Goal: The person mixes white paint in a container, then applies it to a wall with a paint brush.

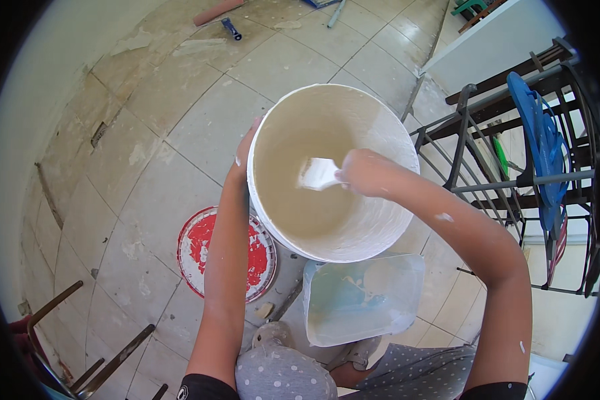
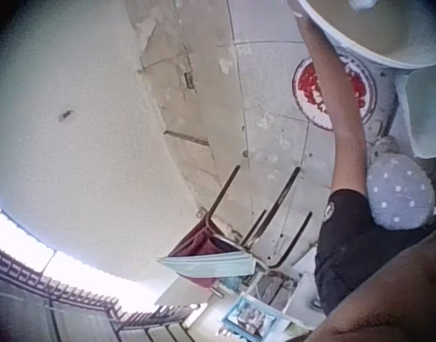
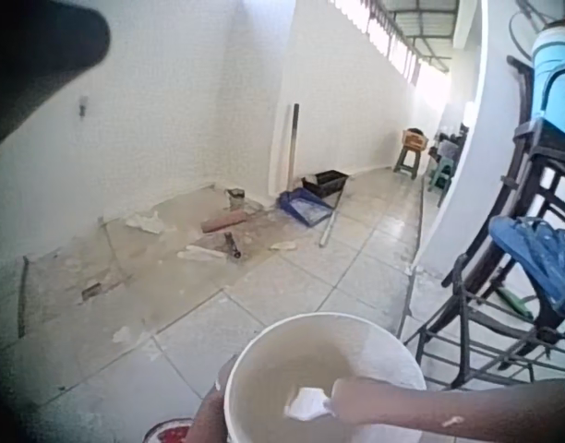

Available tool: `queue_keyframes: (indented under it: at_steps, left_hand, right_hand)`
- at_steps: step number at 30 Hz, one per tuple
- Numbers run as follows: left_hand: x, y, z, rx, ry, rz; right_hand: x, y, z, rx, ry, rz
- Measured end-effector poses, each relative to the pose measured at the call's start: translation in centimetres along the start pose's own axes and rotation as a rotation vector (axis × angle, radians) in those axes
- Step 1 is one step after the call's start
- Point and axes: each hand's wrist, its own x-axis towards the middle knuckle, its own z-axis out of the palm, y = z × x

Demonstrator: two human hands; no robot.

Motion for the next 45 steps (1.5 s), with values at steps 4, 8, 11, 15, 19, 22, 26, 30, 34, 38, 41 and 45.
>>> queue_keyframes:
  at_steps: [4, 8, 11, 15, 19, 22, 26, 30, 34, 38, 41, 45]
  left_hand:
    - [0.1, -1.7, 0.5, -0.158, 0.030, -0.035]
    - [-1.0, -0.5, 1.9, -0.237, -0.024, -0.080]
    - [-1.5, 0.3, 2.6, -0.032, 0.061, -0.096]
    - [-1.4, -1.7, -0.6, 0.163, 0.006, 0.077]
    - [-1.0, -3.3, -1.5, 0.294, -0.020, 0.149]
    - [-0.8, -3.6, -1.3, 0.301, 0.024, 0.085]
    - [-1.5, -2.1, 0.0, 0.257, 0.043, 0.026]
    - [-2.0, -0.9, 0.2, 0.357, -0.006, 0.053]
    - [-2.5, -1.6, 0.1, 0.271, -0.060, 0.092]
    - [-3.1, -2.5, 0.4, 0.240, -0.018, 0.095]
    - [-1.9, -1.9, -0.2, 0.016, 0.036, 0.004]
    - [2.1, 0.6, 0.7, 0.059, -0.028, -0.077]
  right_hand:
    - [6.9, -0.8, 3.9, 0.266, -0.085, 0.222]
    - [14.8, -1.2, 7.7, -0.053, -0.179, 0.238]
    - [13.4, 2.8, 9.3, 0.062, 0.219, -0.103]
    - [6.8, -1.5, 5.6, 0.772, 0.286, 0.296]
    - [3.8, -2.6, 4.5, 1.083, 0.248, 0.262]
    - [2.2, -3.4, 3.7, 1.145, 0.282, 0.218]
    - [1.7, -2.5, 3.5, 1.123, 0.337, 0.090]
    - [0.1, -3.7, 2.2, 1.210, 0.292, 0.104]
    - [-3.4, -3.3, 1.5, 1.352, 0.180, 0.111]
    - [-7.5, -2.2, -0.1, 1.279, 0.049, 0.268]
    - [-7.1, -1.3, -1.4, 1.055, -0.105, 0.511]
    - [-2.0, -0.3, 2.0, 0.921, -0.181, 0.532]
